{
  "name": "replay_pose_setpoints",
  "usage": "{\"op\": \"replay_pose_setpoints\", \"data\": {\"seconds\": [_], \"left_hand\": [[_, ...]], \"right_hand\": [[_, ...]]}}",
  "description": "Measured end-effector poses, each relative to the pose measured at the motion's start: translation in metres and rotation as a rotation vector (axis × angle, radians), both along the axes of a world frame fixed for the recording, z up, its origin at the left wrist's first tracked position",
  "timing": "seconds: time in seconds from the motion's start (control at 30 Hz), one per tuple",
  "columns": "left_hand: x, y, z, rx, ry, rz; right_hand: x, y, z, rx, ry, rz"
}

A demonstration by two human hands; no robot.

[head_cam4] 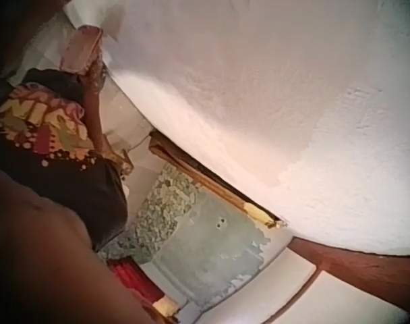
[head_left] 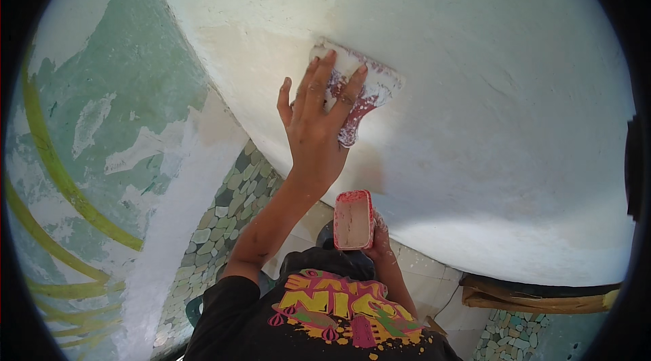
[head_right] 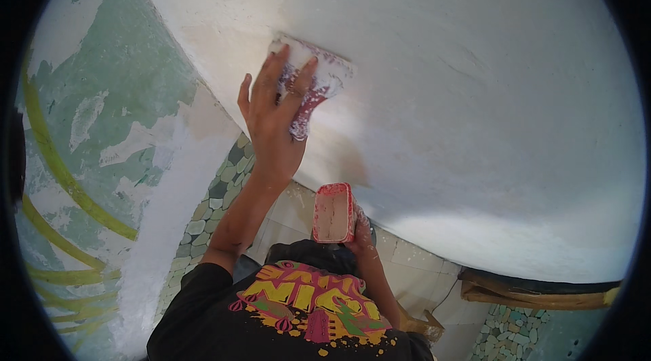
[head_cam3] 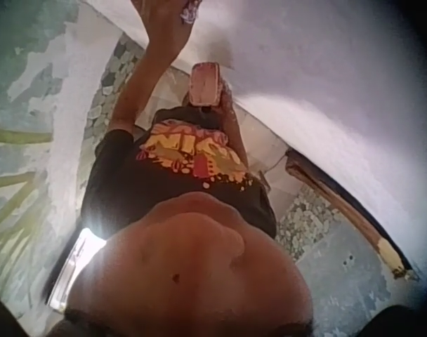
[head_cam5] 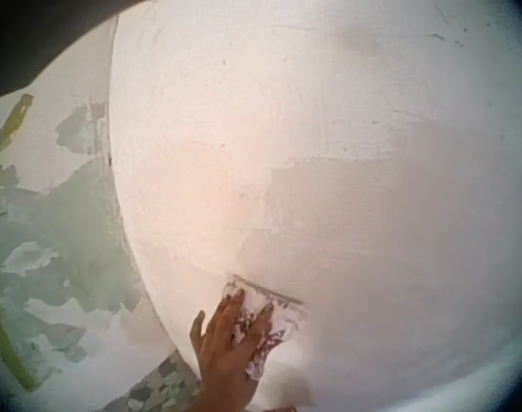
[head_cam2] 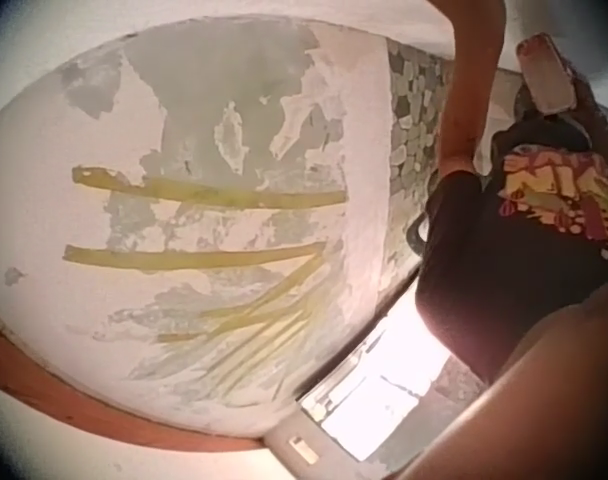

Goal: The recorder uses a putty knife to apply and smooth plaster onto a wall from a plastic container.

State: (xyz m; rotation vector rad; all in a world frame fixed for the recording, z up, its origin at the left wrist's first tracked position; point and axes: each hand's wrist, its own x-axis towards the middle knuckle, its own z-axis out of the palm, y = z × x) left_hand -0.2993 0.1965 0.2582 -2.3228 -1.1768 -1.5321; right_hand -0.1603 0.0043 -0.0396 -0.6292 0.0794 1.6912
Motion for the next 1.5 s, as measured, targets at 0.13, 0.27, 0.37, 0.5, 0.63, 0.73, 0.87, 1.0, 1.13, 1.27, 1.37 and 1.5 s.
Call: {"op": "replay_pose_setpoints", "data": {"seconds": [0.13,0.27,0.37,0.5,0.63,0.73,0.87,1.0,1.13,1.27,1.37,1.5], "left_hand": [[0.018,0.003,0.028,0.113,-0.128,-0.013],[0.035,0.016,0.026,0.08,-0.164,-0.044],[0.034,0.004,0.015,0.015,-0.18,-0.084],[0.029,-0.008,0.002,-0.05,-0.113,-0.113],[0.019,-0.013,0.008,-0.027,-0.143,-0.087],[0.025,-0.014,0.03,0.08,-0.21,-0.042],[0.028,-0.021,0.039,0.133,-0.183,-0.018],[0.041,-0.015,0.021,0.065,-0.267,-0.118],[0.028,-0.022,0.015,0.019,-0.167,-0.108],[0.013,-0.021,0.032,0.122,-0.207,-0.078],[0.017,-0.002,0.057,0.25,-0.237,-0.015],[0.043,0.037,0.052,0.24,-0.218,-0.036]], "right_hand": [[0.007,-0.004,-0.011,-0.007,-0.041,-0.014],[-0.003,-0.002,-0.007,-0.001,-0.042,-0.021],[-0.004,-0.004,-0.005,-0.014,-0.029,-0.02],[0.007,-0.012,-0.023,-0.021,-0.08,-0.01],[0.0,-0.008,-0.018,-0.018,-0.055,-0.015],[0.001,-0.009,-0.016,0.0,-0.04,-0.023],[-0.002,-0.011,-0.007,-0.021,-0.023,-0.058],[0.004,-0.021,-0.014,-0.041,-0.008,-0.138],[0.012,-0.028,-0.013,-0.011,-0.005,-0.128],[0.02,-0.029,-0.009,-0.003,0.009,-0.143],[0.024,-0.023,-0.009,-0.005,-0.002,-0.139],[0.025,-0.012,-0.005,0.041,-0.011,-0.121]]}}
